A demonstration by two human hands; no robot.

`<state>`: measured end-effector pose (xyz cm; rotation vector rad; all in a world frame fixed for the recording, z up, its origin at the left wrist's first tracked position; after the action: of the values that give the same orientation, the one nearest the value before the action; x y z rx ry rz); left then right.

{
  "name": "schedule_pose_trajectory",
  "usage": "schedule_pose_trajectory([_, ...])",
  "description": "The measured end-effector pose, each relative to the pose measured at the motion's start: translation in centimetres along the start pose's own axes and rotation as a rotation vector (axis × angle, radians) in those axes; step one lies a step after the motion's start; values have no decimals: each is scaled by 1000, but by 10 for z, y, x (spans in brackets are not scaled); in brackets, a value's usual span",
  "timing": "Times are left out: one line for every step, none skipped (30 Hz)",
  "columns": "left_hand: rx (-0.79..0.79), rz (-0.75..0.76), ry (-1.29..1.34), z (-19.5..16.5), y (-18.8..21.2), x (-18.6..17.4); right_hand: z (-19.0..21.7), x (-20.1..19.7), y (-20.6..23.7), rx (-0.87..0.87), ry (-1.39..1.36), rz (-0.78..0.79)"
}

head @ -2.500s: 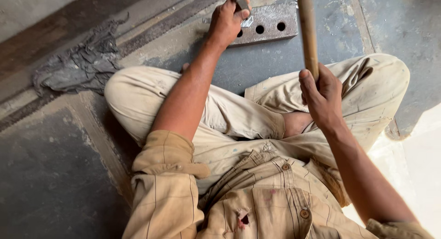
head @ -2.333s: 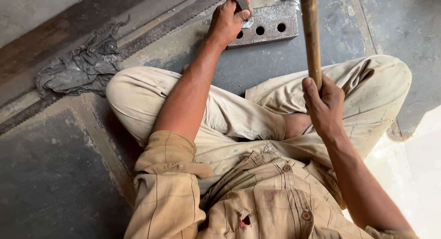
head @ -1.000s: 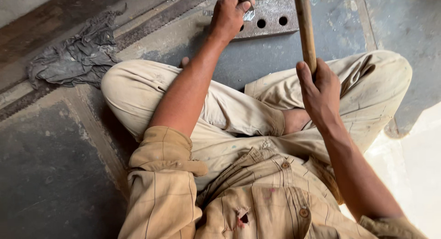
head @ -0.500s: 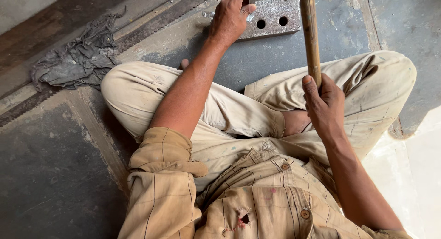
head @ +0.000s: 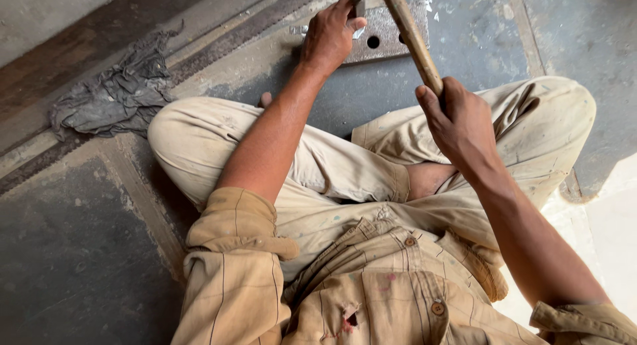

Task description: The person sits on the floor and uses a hammer to strike a metal punch held against a perforated metal block, shaping small metal pieces. The person repeatedly repositions the punch and strikes it to form triangular shapes.

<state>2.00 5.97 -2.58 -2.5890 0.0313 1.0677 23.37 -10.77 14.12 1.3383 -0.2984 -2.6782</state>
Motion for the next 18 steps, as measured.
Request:
schedule_pose_trajectory([-60,25,40,4,-1,0,0,-1,0,59,-37,13])
schedule_pose_trajectory([-125,54,80,10,-1,1,5,-4,2,33,-72,-17])
schedule_pose_trajectory([-100,37,146,10,0,-1,7,-7,7,14,-107,-47])
schedule_pose_trajectory([-71,17,212,11,0,-3,10,-9,10,-8,-142,-81])
schedule_pose_trajectory([-45,-4,279,12,1,-4,11,-10,14,-33,-154,-100])
schedule_pose_trajectory([-46,9,284,13,4,-4,11,-10,18,-54,-169,-118])
schedule_pose_trajectory([-41,21,288,14,5,-3,11,-9,20,-78,-185,-142])
schedule_pose_trajectory([-32,31,291,14,4,-3,6,-6,22,-57,-235,-142])
schedule_pose_trajectory([5,-7,277,13,5,-5,1,-2,25,-32,-285,-143])
schedule_pose_trajectory([43,-43,263,12,5,-7,-6,2,27,-7,-336,-145])
schedule_pose_trajectory([82,-81,252,9,3,-8,-12,5,28,-7,-394,-155])
schedule_pose_trajectory([51,-28,262,9,1,-4,-19,9,28,-2,-449,-171])
schedule_pose_trajectory([28,29,278,8,-3,-1,-28,11,27,8,-501,-197])
schedule_pose_trajectory([14,88,297,5,-8,5,-34,15,23,-29,-500,-193])
schedule_pose_trajectory([-188,145,348,9,-15,11,-42,12,18,-60,-493,-191])
schedule_pose_trajectory([-383,218,397,10,-19,19,-55,15,16,59,-428,-138])
schedule_pose_trajectory([-598,255,567,11,-22,24,-67,19,15,182,-368,-84])
schedule_pose_trajectory([-67,-63,366,-19,-36,3,-70,19,16,131,-406,-88])
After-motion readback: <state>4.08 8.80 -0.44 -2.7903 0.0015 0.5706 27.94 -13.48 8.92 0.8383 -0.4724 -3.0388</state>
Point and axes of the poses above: each hand's wrist, its own y-axis away from the middle knuckle, its own x-axis out of the palm, z = x × y, the point moved 5 cm from there along -y, towards the middle knuckle, and after that the axes turned 8 degrees about -x, right-handed, at the moved point
